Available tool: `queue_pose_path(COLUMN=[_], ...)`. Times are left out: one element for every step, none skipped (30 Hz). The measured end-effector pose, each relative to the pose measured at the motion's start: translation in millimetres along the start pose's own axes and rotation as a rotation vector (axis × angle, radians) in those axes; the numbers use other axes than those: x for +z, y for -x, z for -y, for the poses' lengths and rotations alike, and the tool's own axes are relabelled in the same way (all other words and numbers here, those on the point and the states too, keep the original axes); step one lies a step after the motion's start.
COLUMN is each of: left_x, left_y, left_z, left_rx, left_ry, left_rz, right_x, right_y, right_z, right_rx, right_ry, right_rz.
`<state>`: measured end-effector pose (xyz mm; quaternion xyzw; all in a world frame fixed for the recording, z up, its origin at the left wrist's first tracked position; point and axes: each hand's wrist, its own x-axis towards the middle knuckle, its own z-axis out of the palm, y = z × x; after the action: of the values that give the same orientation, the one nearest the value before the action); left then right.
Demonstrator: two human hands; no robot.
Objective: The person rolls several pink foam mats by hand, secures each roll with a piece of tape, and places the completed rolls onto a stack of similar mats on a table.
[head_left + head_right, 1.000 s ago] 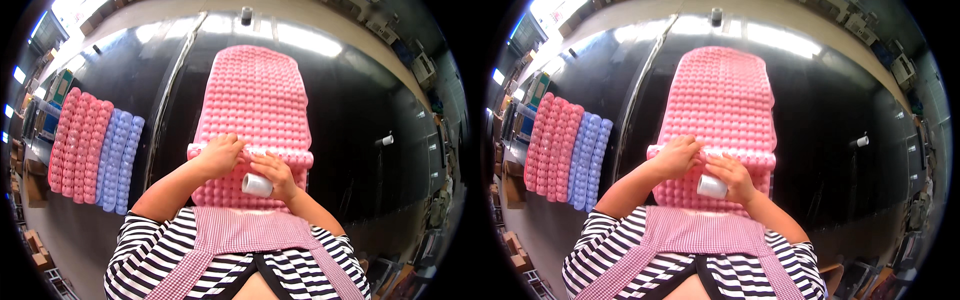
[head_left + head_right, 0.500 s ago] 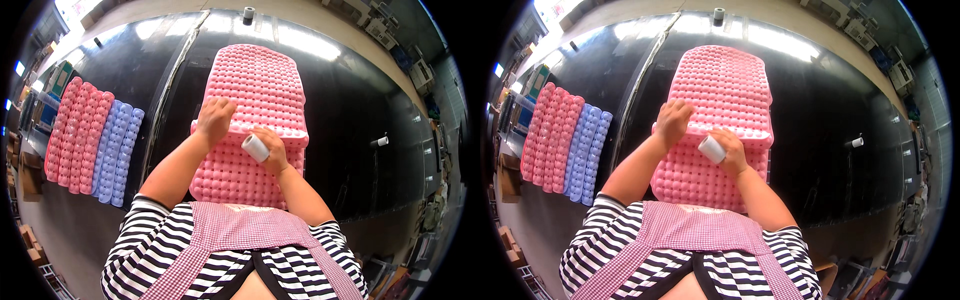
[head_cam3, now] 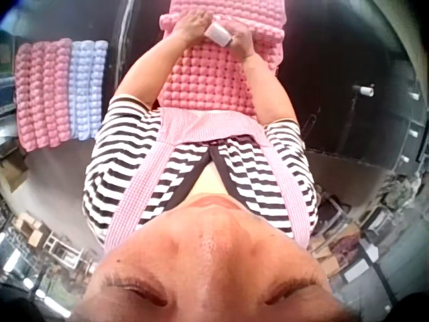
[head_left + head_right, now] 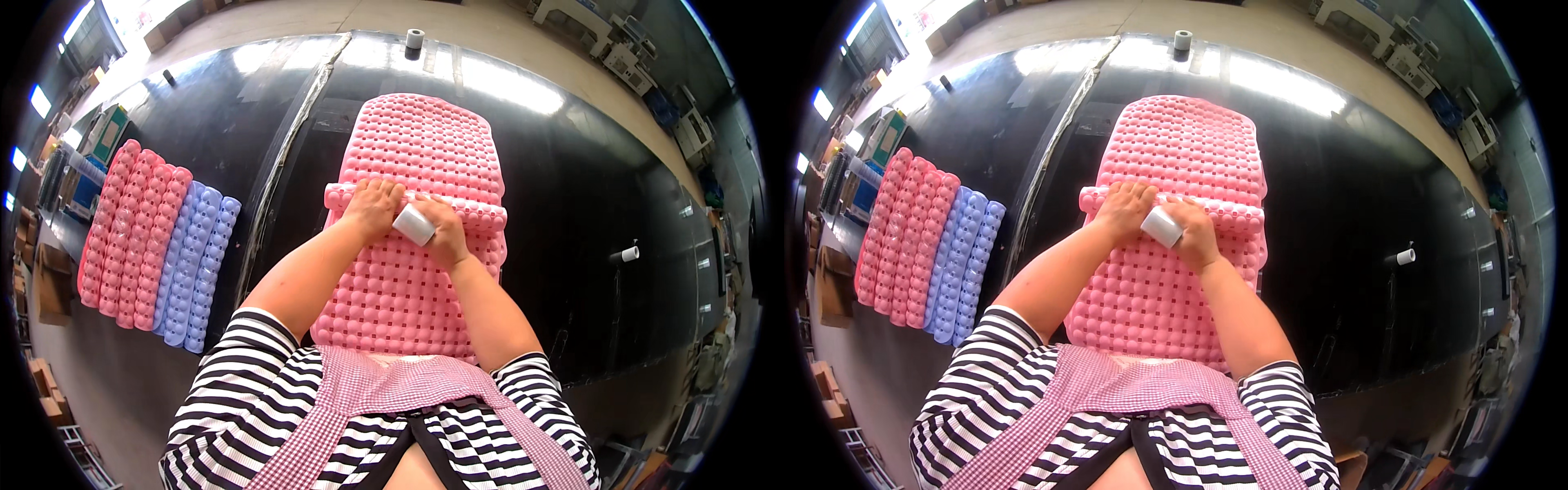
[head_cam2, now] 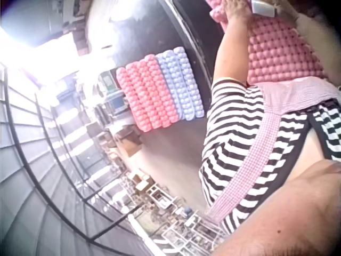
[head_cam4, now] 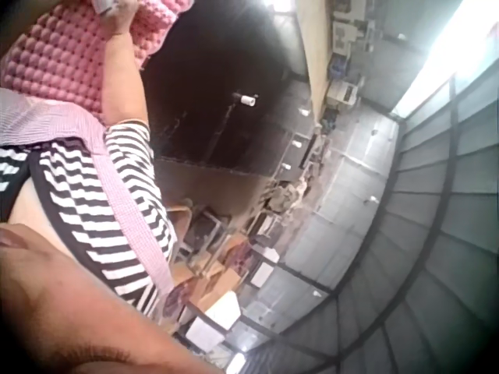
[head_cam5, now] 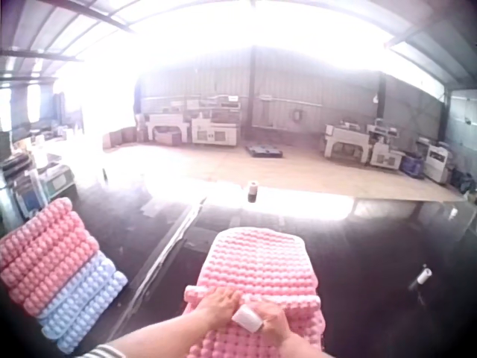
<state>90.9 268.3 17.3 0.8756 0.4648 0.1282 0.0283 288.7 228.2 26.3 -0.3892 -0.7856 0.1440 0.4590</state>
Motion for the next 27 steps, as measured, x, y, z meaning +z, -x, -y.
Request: queue_pose_path(left_x=[4.2,7.6,9.6,5.9,0.4,-12.3,-26.1,-17.2,-23.4,-20.5,-20.0,-32.9,-55.3,-77.7,-99.2,-123.7,-154.4,-183.0,-204.2,-233.0,-263.7,-290.3,-316.7,-337.9,-353.3,-364.4,-373.9], left_y=[-0.5,-2.3,1.5,-2.9,-14.9,-21.7,-19.8,-16.7,-12.7,-5.4,10.3,33.4,52.7,71.1,96.9,116.8,137.2,156.2,180.9,207.7,227.2,247.0,263.1,285.1,307.7,324.4,343.9], left_z=[3.9,9.0,12.6,13.4,10.0,13.5,12.5,15.4,9.6,-2.1,-4.7,5.0,7.8,13.8,27.9,41.0,58.2,80.1,108.9,134.6,148.5,163.8,170.8,188.0,203.2,210.1,223.0], left_rx=[0.008,0.007,-0.012,-0.070,-0.120,-0.168,-0.152,-0.147,-0.150,-0.143,-0.136,-0.166,-0.180,-0.254,-0.291,-0.211,-0.264,-0.336,-0.393,-0.457,-0.586,-0.733,-0.847,-0.906,-0.963,-1.032,-1.064], left_ry=[-0.040,0.010,0.006,0.029,0.051,0.075,0.061,0.052,0.077,0.108,0.123,0.157,0.204,0.179,0.136,0.105,0.012,-0.058,-0.250,-0.440,-0.576,-0.680,-0.758,-0.816,-0.916,-0.919,-0.946], left_rz=[-0.001,-0.049,-0.043,0.016,0.071,0.191,0.181,0.103,0.101,-0.070,-0.238,-0.278,-0.324,-0.378,-0.464,-0.708,-0.699,-0.765,-0.822,-0.807,-0.774,-0.730,-0.697,-0.708,-0.738,-0.723,-0.736], right_x=[2.3,-2.2,-10.0,-15.5,-9.3,-19.3,-36.6,-56.4,-87.0,-113.5,-135.8,-161.1,-193.5,-224.9,-241.3,-247.1,-252.4,-252.4,-249.3,-246.0,-242.0,-239.2,-234.8,-230.4,-224.1,-218.0,-211.5], right_y=[5.0,13.1,15.9,21.0,61.2,77.2,87.9,105.1,112.5,128.3,149.4,164.2,188.8,227.6,249.9,267.2,285.2,298.0,305.4,309.4,311.9,312.7,310.9,306.7,303.8,298.8,292.5], right_z=[7.1,14.5,36.0,51.7,45.2,61.4,84.6,78.1,70.1,63.7,43.8,39.1,28.2,6.9,3.9,4.2,5.4,8.2,8.5,9.1,8.6,11.0,11.6,10.9,11.3,11.1,9.0], right_rx=[-0.071,-0.074,0.183,0.426,0.719,0.484,0.672,0.751,0.862,0.845,0.840,0.976,1.109,1.200,1.232,1.297,1.357,1.376,1.380,1.371,1.364,1.356,1.348,1.336,1.324,1.317,1.303], right_ry=[0.131,0.123,-0.203,-0.522,-0.933,-0.775,-1.063,-1.112,-0.720,-0.694,-0.423,-0.311,-0.102,-0.064,0.021,-0.001,-0.025,-0.059,-0.089,-0.116,-0.139,-0.148,-0.158,-0.174,-0.187,-0.187,-0.198], right_rz=[0.014,0.020,0.182,0.341,0.341,0.410,0.251,0.120,0.030,-0.184,-0.303,-0.226,-0.125,-0.103,-0.061,-0.150,-0.246,-0.316,-0.337,-0.372,-0.392,-0.406,-0.416,-0.419,-0.428,-0.427,-0.427])
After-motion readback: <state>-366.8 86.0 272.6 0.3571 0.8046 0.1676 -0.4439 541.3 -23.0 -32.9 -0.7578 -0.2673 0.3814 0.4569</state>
